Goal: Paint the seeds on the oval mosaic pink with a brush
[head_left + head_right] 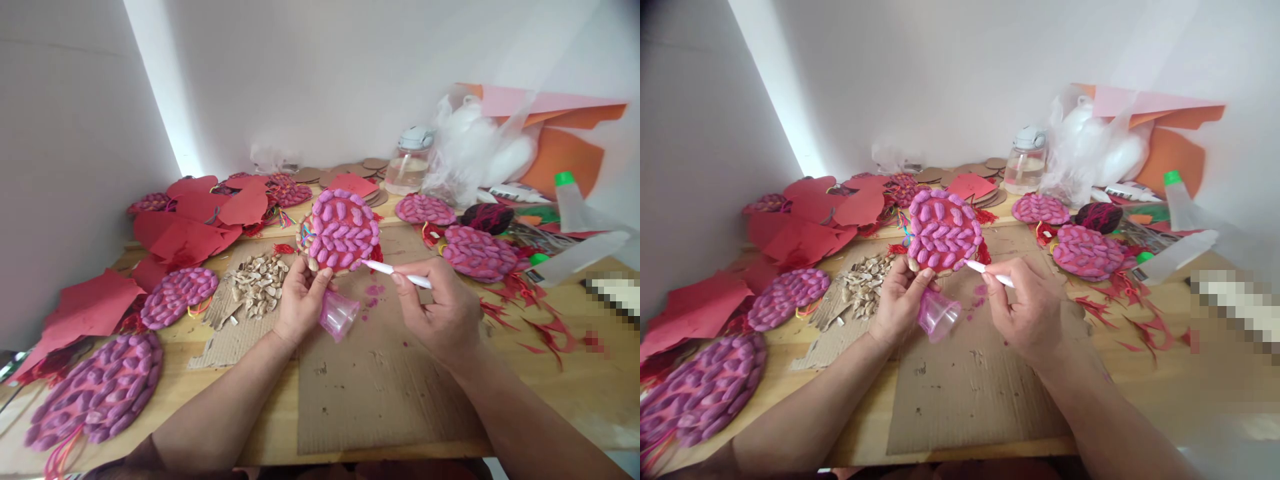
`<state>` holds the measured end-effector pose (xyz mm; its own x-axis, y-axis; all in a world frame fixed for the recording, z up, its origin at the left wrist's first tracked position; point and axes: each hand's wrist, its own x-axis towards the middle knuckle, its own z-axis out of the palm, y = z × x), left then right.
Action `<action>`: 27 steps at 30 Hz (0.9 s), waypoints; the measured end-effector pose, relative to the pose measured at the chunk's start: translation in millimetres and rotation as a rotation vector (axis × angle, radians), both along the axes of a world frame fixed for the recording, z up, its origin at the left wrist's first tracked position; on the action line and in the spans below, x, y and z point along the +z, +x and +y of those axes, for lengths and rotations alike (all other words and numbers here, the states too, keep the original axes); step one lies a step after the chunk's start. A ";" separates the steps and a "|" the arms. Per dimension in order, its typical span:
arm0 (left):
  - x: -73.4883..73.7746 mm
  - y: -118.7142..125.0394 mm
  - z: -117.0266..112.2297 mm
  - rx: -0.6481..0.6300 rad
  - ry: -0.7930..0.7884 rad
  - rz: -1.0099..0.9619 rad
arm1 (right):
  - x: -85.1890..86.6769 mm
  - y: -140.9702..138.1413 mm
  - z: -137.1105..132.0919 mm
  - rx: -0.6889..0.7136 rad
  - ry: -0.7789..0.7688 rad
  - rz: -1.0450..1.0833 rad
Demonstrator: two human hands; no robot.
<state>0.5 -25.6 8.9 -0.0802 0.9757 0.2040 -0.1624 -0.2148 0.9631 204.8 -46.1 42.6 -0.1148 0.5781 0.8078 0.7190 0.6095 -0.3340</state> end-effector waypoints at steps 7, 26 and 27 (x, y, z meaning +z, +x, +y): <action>-2.0 -0.2 0.4 -0.016 0.022 -0.003 | 0.1 0.6 0.4 -0.002 -0.002 -0.018; 0.0 1.0 -0.4 0.004 0.014 -0.007 | 0.7 0.1 -2.3 -0.014 -0.044 0.007; 0.4 1.1 -0.6 0.007 0.009 -0.009 | 0.7 0.4 -2.8 -0.023 -0.046 0.017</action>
